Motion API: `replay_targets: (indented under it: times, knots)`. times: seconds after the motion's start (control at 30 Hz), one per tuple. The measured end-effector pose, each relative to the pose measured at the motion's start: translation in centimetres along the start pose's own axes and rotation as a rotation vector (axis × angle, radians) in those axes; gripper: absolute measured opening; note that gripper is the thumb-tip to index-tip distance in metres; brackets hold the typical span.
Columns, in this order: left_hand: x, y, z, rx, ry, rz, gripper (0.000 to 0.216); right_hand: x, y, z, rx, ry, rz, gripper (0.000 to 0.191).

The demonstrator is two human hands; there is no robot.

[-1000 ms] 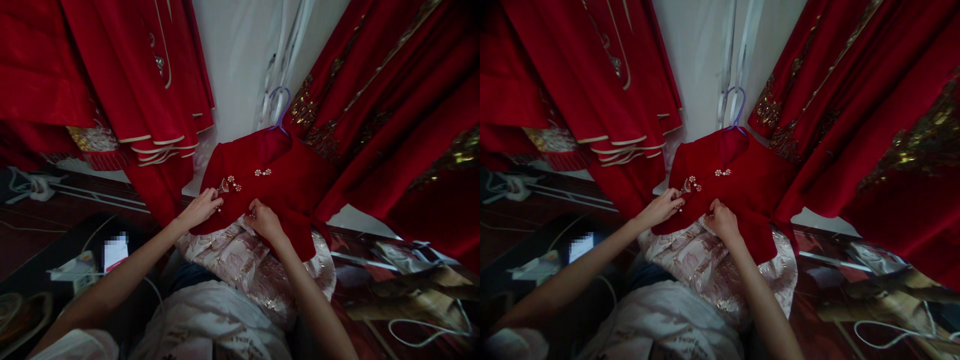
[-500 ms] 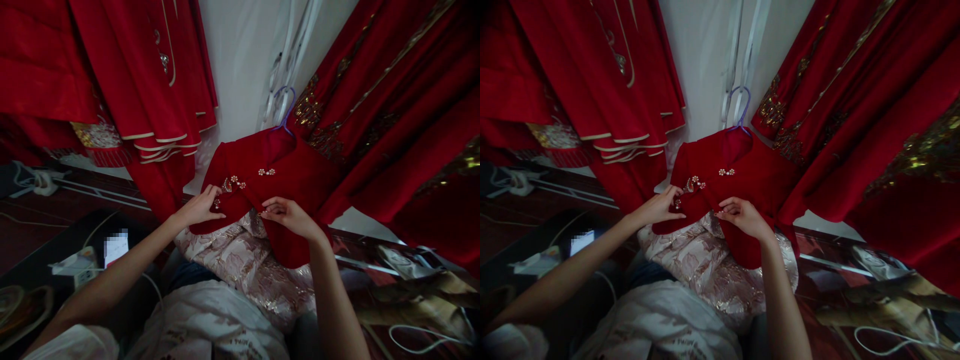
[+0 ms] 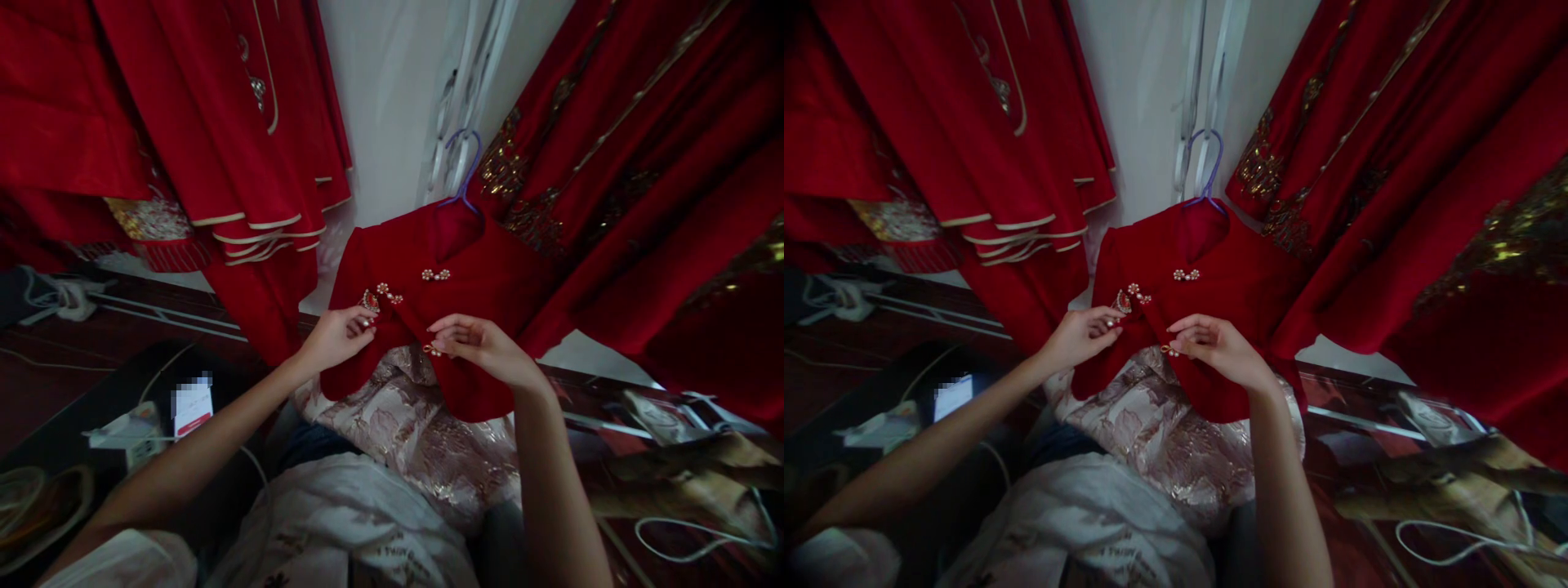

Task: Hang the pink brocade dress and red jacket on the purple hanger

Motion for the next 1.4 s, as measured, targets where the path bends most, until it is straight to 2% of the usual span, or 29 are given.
replay_targets:
  times: [0.1,0.17,0.23,0.3,0.5,0.73,0.87,1.0,1.17,1.4]
  knots:
    - [-0.7,-0.9,-1.9,0.066,0.228,-0.114,0.051,0.3,0.2,-0.7,-0.023,-0.003,0.015,0.027]
    - [-1.1,-0.9,-2.6,0.164,0.283,-0.186,0.061,0.4,0.4,-1.1,-0.024,-0.010,0.032,0.025]
    - [-1.2,-0.7,-2.6,0.227,0.231,-0.196,0.057,0.5,0.4,-1.6,-0.035,-0.021,0.055,0.022]
    - [-0.9,-0.8,-2.4,0.238,0.156,-0.177,0.043,0.6,0.4,-2.2,-0.062,-0.033,0.080,0.020]
    - [-0.4,-1.0,-2.8,0.102,0.034,-0.086,0.018,2.8,-1.1,-4.2,-0.094,-0.065,0.133,0.017]
    - [-0.9,0.3,-4.0,-0.075,-0.087,0.045,0.007,6.0,-3.8,-5.2,-0.055,-0.259,0.145,0.010]
    - [-1.0,0.7,-4.4,-0.132,-0.157,0.091,0.007,6.0,-3.8,-5.5,-0.058,-0.293,0.142,0.009]
    - [-0.9,0.3,-4.4,-0.106,-0.163,0.051,0.008,5.9,-3.6,-5.7,-0.070,-0.373,0.143,0.007]
    - [-1.0,0.6,-4.5,-0.137,-0.174,0.072,0.008,5.9,-3.6,-6.1,-0.116,-0.419,0.174,0.006]
    - [-1.4,2.5,-5.6,-0.536,-0.245,0.230,0.021,5.9,-3.7,-6.3,-0.119,-0.424,0.199,0.008]
Point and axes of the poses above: each hand's wrist, its own x-axis towards the middle knuckle, its own z-axis out of the back of the hand, y = z × x, the point moved 4 cm from there along x, towards the middle knuckle, and after that the axes turned 14 degrees about -z, right-handed, at the moved point
